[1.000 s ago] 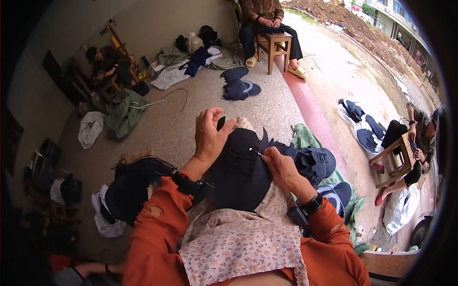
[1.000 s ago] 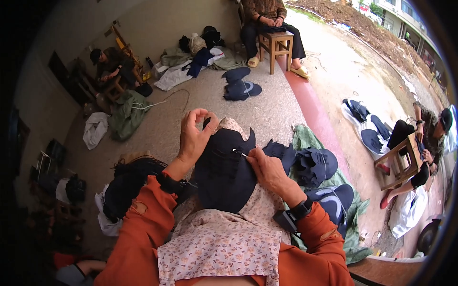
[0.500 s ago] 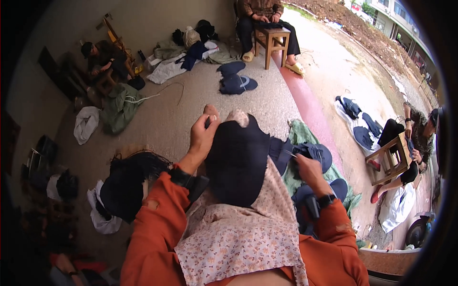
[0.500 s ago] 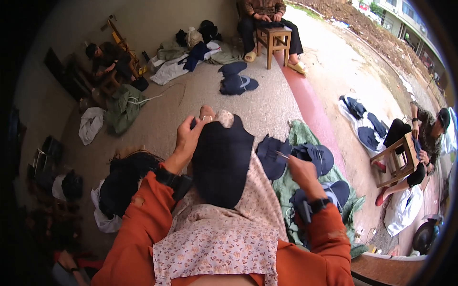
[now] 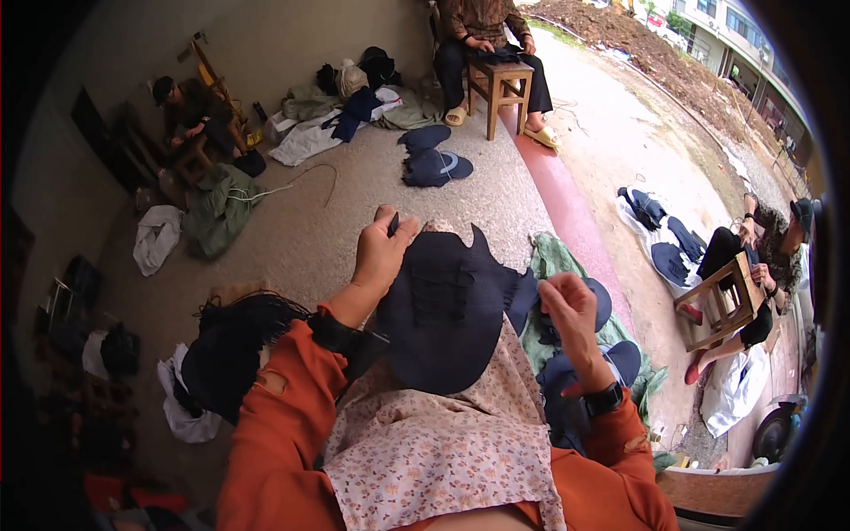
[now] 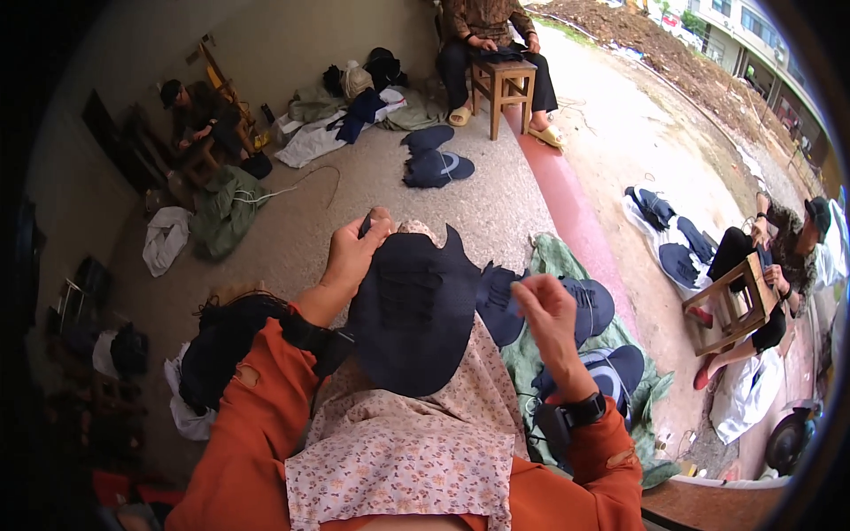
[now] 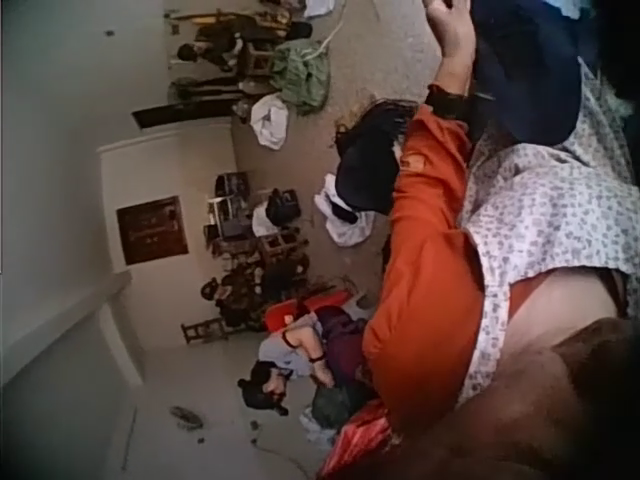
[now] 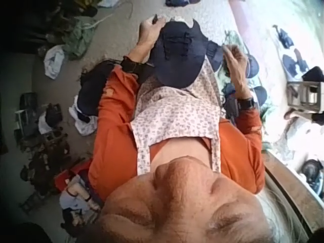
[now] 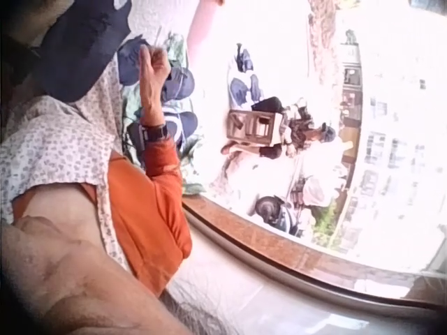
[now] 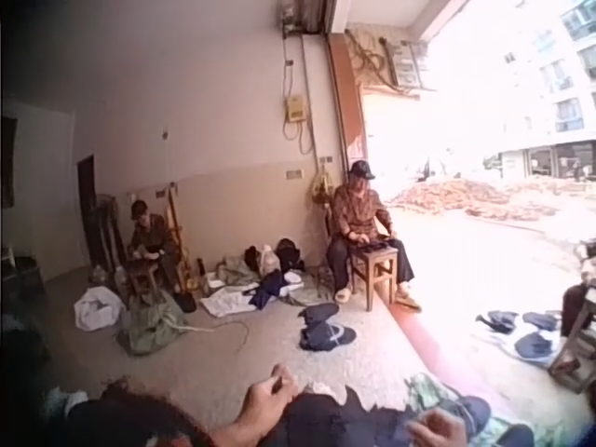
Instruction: Manually sewing or threading pieces of shoe upper material.
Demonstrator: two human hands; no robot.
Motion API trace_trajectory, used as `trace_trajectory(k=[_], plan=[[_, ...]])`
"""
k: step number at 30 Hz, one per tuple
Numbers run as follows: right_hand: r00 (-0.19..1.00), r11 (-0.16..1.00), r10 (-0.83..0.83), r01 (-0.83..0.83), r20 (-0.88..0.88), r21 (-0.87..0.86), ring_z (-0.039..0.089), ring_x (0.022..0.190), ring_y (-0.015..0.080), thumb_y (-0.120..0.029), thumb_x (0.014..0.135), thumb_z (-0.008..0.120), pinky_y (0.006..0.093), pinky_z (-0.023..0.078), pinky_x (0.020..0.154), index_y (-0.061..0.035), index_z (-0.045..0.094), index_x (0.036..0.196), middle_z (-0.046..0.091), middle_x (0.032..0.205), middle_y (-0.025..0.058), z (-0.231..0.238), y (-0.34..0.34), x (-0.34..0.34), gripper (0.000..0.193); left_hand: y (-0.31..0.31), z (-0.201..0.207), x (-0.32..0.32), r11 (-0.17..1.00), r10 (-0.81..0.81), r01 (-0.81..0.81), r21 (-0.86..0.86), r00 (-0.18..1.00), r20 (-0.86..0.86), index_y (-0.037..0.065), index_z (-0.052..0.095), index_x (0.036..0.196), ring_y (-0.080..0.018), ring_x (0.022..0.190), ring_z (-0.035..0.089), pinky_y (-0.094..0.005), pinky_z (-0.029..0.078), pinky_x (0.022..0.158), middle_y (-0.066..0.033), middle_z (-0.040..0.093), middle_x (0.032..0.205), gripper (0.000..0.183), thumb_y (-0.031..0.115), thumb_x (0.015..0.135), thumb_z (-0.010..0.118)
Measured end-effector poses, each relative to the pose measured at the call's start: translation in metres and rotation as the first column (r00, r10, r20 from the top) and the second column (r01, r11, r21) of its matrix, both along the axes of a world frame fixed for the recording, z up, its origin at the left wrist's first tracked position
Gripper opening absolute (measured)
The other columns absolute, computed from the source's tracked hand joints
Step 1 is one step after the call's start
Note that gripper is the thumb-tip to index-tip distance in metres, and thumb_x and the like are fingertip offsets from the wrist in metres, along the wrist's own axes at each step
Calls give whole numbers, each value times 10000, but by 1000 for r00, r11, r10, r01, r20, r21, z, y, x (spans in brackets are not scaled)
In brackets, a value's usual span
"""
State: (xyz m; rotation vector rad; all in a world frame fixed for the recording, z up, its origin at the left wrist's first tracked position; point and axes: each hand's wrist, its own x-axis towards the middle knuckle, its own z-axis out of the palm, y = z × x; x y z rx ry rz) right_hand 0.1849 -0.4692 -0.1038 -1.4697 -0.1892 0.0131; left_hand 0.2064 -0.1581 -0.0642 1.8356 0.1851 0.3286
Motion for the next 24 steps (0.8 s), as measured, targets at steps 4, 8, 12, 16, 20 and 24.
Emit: trace_trajectory(k=[4, 8, 12, 16, 20, 24], plan=[[978, 980, 197, -196, -72, 20, 584, 711, 63, -116, 942, 678, 206, 459, 644, 2, 645, 969, 634, 787, -4, 14, 31, -4, 125, -24, 23, -21, 614, 44, -431, 661, 855, 517, 87, 570, 1138, -272, 789, 619, -354, 489, 717, -77, 638, 879, 348, 241, 871, 730], [983, 979, 185, -184, 2, -89, 601, 685, 74, -174, 927, 703, 244, 468, 593, -10, 665, 940, 648, 747, -1, 29, 51, -11, 169, -28, 21, -53, 590, -313, -405, 699, 683, 660, 79, 617, 1014, -254, 803, 616, -365, 491, 738, -51, 633, 864, 272, 100, 788, 768], [879, 770, 70, 253, 471, -585, 656, 647, 249, -205, 913, 685, 332, 485, 584, -29, 662, 924, 651, 725, 112, 49, 66, -20, 178, -30, 7, -64, 691, -386, -173, 702, 732, 561, 73, 653, 870, -257, 781, 606, -371, 491, 716, -62, 626, 842, 176, 8, 748, 761], [974, 872, 127, -20, 186, -490, 651, 633, 223, -253, 893, 710, 328, 489, 595, -14, 676, 919, 671, 719, 113, 34, 79, -13, 242, -31, 6, -70, 699, -328, -171, 694, 786, 524, 61, 665, 874, -260, 781, 604, -376, 492, 708, -66, 627, 832, 163, 11, 754, 762], [991, 907, 117, -78, 71, -414, 605, 590, 132, -225, 900, 702, 293, 468, 571, 6, 674, 888, 661, 674, 74, 25, 94, -2, 233, -34, -2, -64, 784, -281, -139, 605, 790, 545, 45, 665, 878, -270, 783, 602, -369, 490, 710, -69, 626, 828, 147, 8, 768, 755], [990, 930, 126, -98, 56, -355, 581, 573, 99, -183, 922, 676, 269, 447, 548, 19, 661, 884, 638, 640, 59, 24, 97, 2, 206, -34, -2, -62, 799, -259, -118, 590, 818, 514, 44, 655, 896, -271, 809, 606, -368, 495, 734, -71, 613, 845, 149, 11, 781, 742]])
